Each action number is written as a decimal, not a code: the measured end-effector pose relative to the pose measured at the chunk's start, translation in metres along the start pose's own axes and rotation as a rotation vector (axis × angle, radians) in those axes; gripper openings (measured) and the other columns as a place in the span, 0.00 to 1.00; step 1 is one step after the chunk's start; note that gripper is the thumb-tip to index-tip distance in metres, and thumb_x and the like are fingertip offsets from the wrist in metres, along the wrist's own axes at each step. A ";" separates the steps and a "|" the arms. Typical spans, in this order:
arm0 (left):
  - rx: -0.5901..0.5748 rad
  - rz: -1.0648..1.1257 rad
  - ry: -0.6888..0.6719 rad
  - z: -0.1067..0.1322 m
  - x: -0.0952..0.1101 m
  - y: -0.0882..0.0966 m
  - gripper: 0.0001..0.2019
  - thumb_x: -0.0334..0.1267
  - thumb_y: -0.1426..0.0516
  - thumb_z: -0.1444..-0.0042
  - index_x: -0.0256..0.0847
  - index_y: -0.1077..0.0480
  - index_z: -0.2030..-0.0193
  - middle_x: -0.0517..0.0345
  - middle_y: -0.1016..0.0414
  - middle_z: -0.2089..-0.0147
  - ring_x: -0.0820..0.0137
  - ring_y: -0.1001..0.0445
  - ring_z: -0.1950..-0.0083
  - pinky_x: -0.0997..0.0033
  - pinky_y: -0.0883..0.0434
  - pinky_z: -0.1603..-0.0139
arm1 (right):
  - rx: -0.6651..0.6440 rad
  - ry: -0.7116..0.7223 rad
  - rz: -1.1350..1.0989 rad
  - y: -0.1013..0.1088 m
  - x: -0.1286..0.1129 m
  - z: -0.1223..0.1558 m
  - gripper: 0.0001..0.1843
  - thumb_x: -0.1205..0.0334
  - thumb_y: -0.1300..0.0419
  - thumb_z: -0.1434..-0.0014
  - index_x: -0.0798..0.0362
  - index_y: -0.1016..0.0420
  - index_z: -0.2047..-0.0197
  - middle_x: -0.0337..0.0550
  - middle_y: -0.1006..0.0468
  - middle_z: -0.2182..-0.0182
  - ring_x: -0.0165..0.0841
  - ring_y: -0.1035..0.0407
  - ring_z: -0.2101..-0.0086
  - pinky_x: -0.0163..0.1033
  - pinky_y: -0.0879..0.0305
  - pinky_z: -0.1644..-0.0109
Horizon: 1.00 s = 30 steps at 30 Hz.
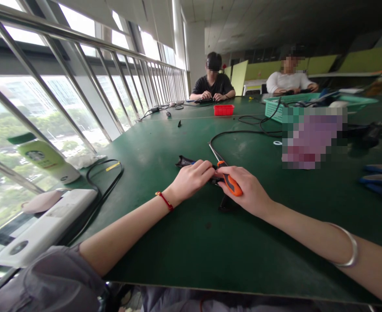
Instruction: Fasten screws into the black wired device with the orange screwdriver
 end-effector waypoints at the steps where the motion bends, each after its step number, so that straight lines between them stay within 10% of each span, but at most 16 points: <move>1: -0.003 -0.002 -0.022 0.000 0.000 0.000 0.11 0.32 0.57 0.35 0.36 0.35 0.62 0.53 0.30 0.61 0.72 0.33 0.64 0.76 0.34 0.71 | 0.005 0.006 -0.003 0.000 0.000 0.000 0.11 0.63 0.47 0.40 0.50 0.35 0.54 0.45 0.24 0.59 0.36 0.31 0.57 0.43 0.35 0.51; 11: -0.039 0.133 0.011 0.008 -0.004 -0.006 0.10 0.32 0.56 0.35 0.37 0.35 0.59 0.53 0.29 0.60 0.72 0.30 0.62 0.75 0.31 0.65 | 0.044 0.029 0.015 0.000 0.009 0.003 0.15 0.67 0.46 0.43 0.49 0.35 0.52 0.45 0.25 0.58 0.37 0.30 0.58 0.44 0.33 0.52; 22: -0.108 0.551 0.536 0.015 -0.006 -0.016 0.07 0.27 0.47 0.49 0.40 0.36 0.63 0.60 0.30 0.64 0.74 0.30 0.66 0.76 0.31 0.66 | 0.009 -0.280 -0.011 0.000 0.026 0.002 0.17 0.69 0.45 0.47 0.51 0.35 0.53 0.46 0.25 0.61 0.38 0.28 0.60 0.43 0.33 0.53; 30: -0.185 0.349 0.585 0.016 -0.015 -0.015 0.07 0.26 0.50 0.46 0.39 0.34 0.66 0.58 0.29 0.64 0.70 0.29 0.66 0.73 0.33 0.68 | -0.003 -0.290 -0.216 -0.004 0.023 0.005 0.13 0.66 0.46 0.46 0.51 0.36 0.55 0.44 0.24 0.62 0.35 0.27 0.60 0.41 0.34 0.53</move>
Point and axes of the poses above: each hand's wrist, its own z-axis away from the middle knuckle, its own y-axis out of the back of the hand, x = y × z, the point moved 2 cm from there along -z, towards the middle knuckle
